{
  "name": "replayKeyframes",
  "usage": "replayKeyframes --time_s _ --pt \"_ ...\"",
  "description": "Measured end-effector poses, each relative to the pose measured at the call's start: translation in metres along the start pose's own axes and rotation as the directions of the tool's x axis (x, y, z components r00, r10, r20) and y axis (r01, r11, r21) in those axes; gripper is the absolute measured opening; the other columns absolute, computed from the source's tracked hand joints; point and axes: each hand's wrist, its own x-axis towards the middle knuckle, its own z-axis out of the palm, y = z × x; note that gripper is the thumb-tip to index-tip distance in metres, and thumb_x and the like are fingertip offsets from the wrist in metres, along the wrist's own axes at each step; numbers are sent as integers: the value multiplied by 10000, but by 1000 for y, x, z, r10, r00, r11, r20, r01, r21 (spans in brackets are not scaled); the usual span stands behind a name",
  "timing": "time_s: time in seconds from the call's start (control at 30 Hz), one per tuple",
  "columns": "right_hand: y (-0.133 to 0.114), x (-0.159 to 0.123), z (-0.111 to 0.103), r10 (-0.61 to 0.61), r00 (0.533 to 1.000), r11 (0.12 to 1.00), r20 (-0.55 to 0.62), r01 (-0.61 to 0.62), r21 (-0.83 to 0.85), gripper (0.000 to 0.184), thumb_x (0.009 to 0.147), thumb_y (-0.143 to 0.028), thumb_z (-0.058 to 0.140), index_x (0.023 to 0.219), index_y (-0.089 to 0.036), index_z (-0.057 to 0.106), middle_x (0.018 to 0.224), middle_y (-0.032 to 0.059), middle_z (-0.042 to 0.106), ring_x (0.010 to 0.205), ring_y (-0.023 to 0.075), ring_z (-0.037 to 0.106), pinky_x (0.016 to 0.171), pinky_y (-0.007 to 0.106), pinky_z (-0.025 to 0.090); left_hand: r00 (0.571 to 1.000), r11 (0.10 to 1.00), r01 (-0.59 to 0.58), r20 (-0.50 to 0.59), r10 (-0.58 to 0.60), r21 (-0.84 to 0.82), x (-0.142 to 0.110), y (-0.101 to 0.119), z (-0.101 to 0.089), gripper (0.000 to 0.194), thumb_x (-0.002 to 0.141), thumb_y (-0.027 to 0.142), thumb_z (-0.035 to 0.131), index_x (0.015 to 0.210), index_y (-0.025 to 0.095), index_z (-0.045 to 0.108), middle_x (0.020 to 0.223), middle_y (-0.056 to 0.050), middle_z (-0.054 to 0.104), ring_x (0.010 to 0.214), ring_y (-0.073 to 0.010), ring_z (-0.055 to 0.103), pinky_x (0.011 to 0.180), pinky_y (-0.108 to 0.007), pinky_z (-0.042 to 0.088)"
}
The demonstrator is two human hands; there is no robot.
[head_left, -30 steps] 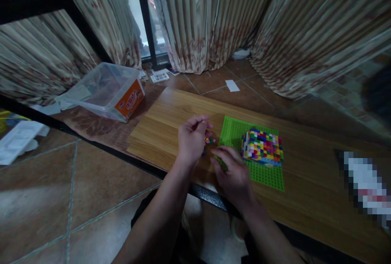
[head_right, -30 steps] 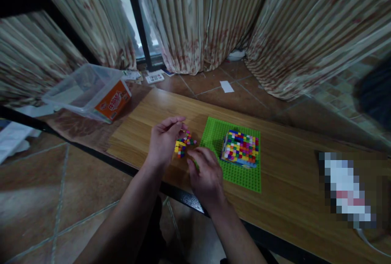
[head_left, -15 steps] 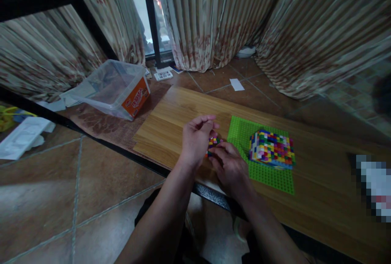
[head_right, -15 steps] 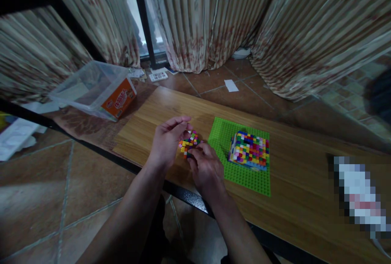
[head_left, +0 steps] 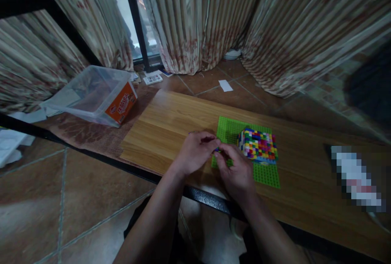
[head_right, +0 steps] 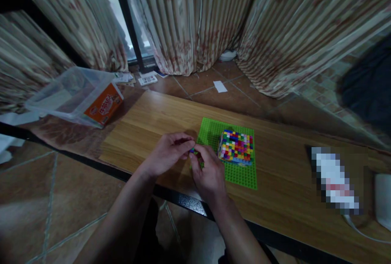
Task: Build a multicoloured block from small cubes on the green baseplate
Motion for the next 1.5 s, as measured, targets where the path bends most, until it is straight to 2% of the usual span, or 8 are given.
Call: replayKeyframes --time_s 0.27,0.53,0.67,0.77,0.97,1.13,1.3,1.5 --pt "4 -4 -5 148 988 962 -36 -136 236 159 897 -248 620 1032 -245 704 931 27 715 854 170 692 762 320 571 995 988 90 46 -85 -123 -1 3 8 107 764 162 690 863 126 713 719 4 663 571 -74 579 579 -211 493" --pt "1 -5 -15 176 974 948 -143 -128 292 104 876 -232 656 968 -243 702 901 15 706 817 155 681 743 311 569 992 970 101 90 -83 -220 -1 5 22 128 790 127 661 906 116 714 756 -1 677 590 -68 591 599 -208 507" --pt "-2 -5 -23 139 978 965 -157 -99 243 57 897 -237 641 924 -238 691 856 3 687 774 139 658 697 280 546 992 963 109 94 -89 -248 -1 3 27 136 801 141 667 927 121 713 787 -11 693 626 -88 643 617 -222 536" --pt "1 -4 -36 108 980 983 -166 -81 164 62 905 -244 629 917 -240 690 865 6 691 793 148 659 710 288 543 993 964 117 49 -108 -240 1 4 29 107 808 118 656 900 126 709 747 -7 694 626 -98 666 615 -223 540" --pt "23 -10 -85 187 939 982 -288 -187 26 107 890 -310 667 945 -240 726 949 25 723 839 170 671 746 314 541 989 978 132 -39 -140 -164 4 5 31 115 816 88 615 811 144 716 642 10 672 607 -104 647 632 -233 527" --pt "43 -18 -117 193 945 960 -263 -237 -147 172 888 -363 658 948 -222 736 907 36 721 782 178 670 698 314 537 998 996 63 -11 -64 -63 6 -4 35 109 795 127 638 830 157 737 674 -3 686 655 -126 642 648 -253 496" --pt "51 -22 -121 165 972 960 -167 -197 -200 174 898 -344 630 947 -215 736 910 40 721 766 180 681 682 306 542 1000 998 -23 -14 24 57 9 -12 38 126 752 158 677 853 167 752 733 -10 699 667 -131 598 621 -258 447" --pt "55 -24 -116 175 975 960 -136 -200 -198 164 895 -313 616 948 -221 741 931 34 726 759 170 676 706 306 545 999 996 -36 -16 38 85 10 -11 40 142 752 168 676 871 161 752 763 -10 704 658 -122 573 611 -255 419"
